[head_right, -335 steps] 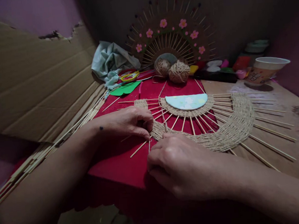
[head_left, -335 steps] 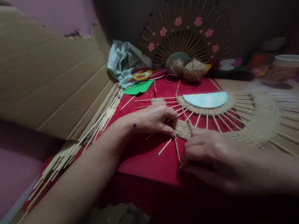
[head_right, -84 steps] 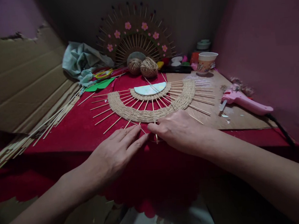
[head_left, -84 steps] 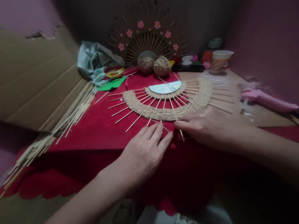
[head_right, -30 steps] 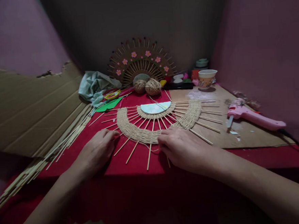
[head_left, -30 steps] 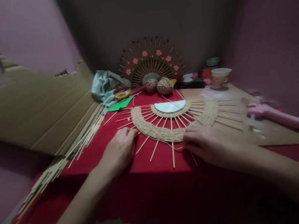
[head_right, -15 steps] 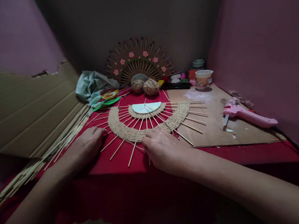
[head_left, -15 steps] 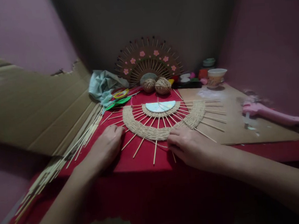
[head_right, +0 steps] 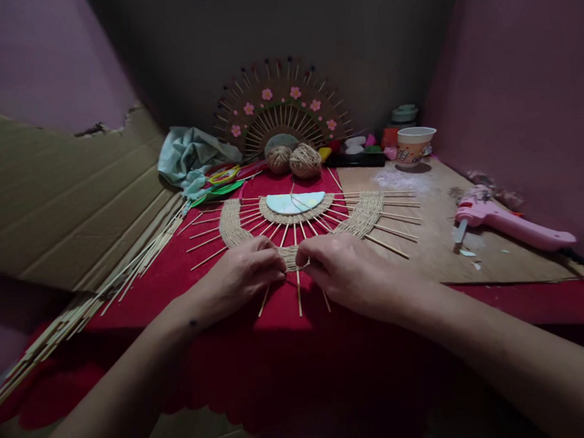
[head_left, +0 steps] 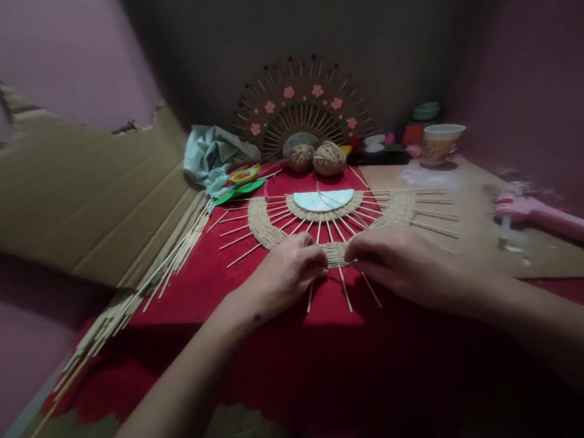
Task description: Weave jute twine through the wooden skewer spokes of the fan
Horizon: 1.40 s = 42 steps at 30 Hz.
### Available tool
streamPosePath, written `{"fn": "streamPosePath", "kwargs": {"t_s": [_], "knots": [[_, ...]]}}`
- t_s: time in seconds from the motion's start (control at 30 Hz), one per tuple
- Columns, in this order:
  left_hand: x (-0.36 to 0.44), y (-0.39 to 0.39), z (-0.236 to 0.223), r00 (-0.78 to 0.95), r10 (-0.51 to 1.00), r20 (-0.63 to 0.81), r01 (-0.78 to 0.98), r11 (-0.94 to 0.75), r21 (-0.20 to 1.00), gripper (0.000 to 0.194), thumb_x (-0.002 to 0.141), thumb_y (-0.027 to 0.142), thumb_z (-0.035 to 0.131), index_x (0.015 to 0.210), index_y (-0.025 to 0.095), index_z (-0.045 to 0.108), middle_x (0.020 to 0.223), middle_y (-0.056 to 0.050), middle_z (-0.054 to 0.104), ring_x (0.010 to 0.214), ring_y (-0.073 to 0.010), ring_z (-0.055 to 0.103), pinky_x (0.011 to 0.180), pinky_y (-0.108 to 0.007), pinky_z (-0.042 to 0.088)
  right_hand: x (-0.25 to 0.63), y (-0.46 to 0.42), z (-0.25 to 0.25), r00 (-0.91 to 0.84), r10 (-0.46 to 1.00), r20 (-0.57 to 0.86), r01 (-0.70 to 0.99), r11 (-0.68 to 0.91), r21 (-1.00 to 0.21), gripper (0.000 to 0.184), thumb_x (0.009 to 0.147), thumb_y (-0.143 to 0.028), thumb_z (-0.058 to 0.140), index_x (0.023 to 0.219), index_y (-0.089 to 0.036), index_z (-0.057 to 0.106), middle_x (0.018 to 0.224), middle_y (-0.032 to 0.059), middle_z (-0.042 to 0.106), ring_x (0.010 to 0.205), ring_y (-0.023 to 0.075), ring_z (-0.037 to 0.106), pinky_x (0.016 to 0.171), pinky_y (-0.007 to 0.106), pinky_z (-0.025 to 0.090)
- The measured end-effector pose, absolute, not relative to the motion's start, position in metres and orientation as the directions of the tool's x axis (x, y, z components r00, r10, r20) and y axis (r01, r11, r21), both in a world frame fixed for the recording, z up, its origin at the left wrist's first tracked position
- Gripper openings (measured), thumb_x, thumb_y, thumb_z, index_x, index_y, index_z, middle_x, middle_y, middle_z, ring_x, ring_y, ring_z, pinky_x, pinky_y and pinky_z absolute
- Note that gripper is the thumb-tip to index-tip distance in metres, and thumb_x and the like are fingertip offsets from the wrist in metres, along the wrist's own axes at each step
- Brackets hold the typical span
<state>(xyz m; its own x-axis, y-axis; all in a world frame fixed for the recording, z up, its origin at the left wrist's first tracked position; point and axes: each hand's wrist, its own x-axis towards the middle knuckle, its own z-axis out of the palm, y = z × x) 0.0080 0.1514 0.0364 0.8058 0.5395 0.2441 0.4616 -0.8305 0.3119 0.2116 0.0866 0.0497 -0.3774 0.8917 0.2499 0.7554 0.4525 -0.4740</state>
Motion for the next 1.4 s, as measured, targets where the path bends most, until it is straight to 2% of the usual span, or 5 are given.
{"fn": "streamPosePath", "kwargs": {"t_s": [0.23, 0.5, 0.8, 1.1, 1.4], "knots": [[0.014, 0.155, 0.029, 0.803, 0.529, 0.274, 0.468, -0.845, 0.258, 0.014, 0.089, 0.016, 0.051, 0.076, 0.016, 0.058, 0.079, -0.001, 0.050, 0.073, -0.0128, 0.046, 0.065, -0.026, 0.039, 0.238, 0.078, 0.055, -0.384, 0.891, 0.244, 0.801, 0.453, -0.391, 0.015, 0.080, -0.010, 0.052, 0.078, -0.019, 0.064, 0.068, -0.0019, 0.061, 0.060, 0.0095, 0.051, 0.056, 0.022, 0.037], [0.026, 0.139, 0.028, 0.855, 0.393, 0.338, 0.360, -0.919, 0.158, 0.018, 0.092, 0.013, 0.043, 0.096, 0.014, 0.060, 0.087, -0.005, 0.057, 0.077, -0.0145, 0.048, 0.068, -0.028, 0.042, 0.246, 0.072, 0.035, -0.477, 0.785, 0.396, 0.808, 0.569, -0.153, 0.020, 0.087, -0.017, 0.046, 0.076, -0.018, 0.063, 0.074, 0.0032, 0.062, 0.069, 0.0144, 0.051, 0.064, 0.028, 0.036], [0.030, 0.130, 0.024, 0.878, 0.367, 0.307, 0.337, -0.930, 0.148, 0.024, 0.094, 0.016, 0.040, 0.100, 0.015, 0.064, 0.087, -0.007, 0.054, 0.080, -0.0149, 0.047, 0.068, -0.029, 0.042, 0.256, 0.063, 0.042, -0.545, 0.749, 0.377, 0.820, 0.570, 0.053, 0.026, 0.087, -0.013, 0.043, 0.064, -0.018, 0.055, 0.064, 0.0029, 0.055, 0.062, 0.0147, 0.043, 0.068, 0.031, 0.031], [0.029, 0.127, 0.028, 0.880, 0.384, 0.280, 0.353, -0.923, 0.154, 0.028, 0.094, 0.014, 0.038, 0.095, 0.013, 0.066, 0.083, -0.007, 0.051, 0.075, -0.0147, 0.043, 0.065, -0.028, 0.040, 0.240, 0.043, 0.037, -0.559, 0.736, 0.382, 0.725, 0.657, -0.205, 0.024, 0.088, -0.010, 0.043, 0.072, -0.016, 0.060, 0.063, 0.0019, 0.054, 0.061, 0.0131, 0.043, 0.066, 0.030, 0.029], [0.031, 0.122, 0.032, 0.896, 0.354, 0.266, 0.357, -0.933, 0.041, 0.030, 0.094, 0.014, 0.035, 0.088, 0.013, 0.064, 0.084, -0.008, 0.051, 0.074, -0.0153, 0.042, 0.067, -0.030, 0.039, 0.234, 0.037, 0.028, -0.602, 0.693, 0.397, 0.724, 0.683, -0.094, 0.029, 0.088, -0.008, 0.039, 0.067, -0.015, 0.058, 0.071, 0.0057, 0.053, 0.064, 0.0146, 0.039, 0.061, 0.030, 0.029]]}}
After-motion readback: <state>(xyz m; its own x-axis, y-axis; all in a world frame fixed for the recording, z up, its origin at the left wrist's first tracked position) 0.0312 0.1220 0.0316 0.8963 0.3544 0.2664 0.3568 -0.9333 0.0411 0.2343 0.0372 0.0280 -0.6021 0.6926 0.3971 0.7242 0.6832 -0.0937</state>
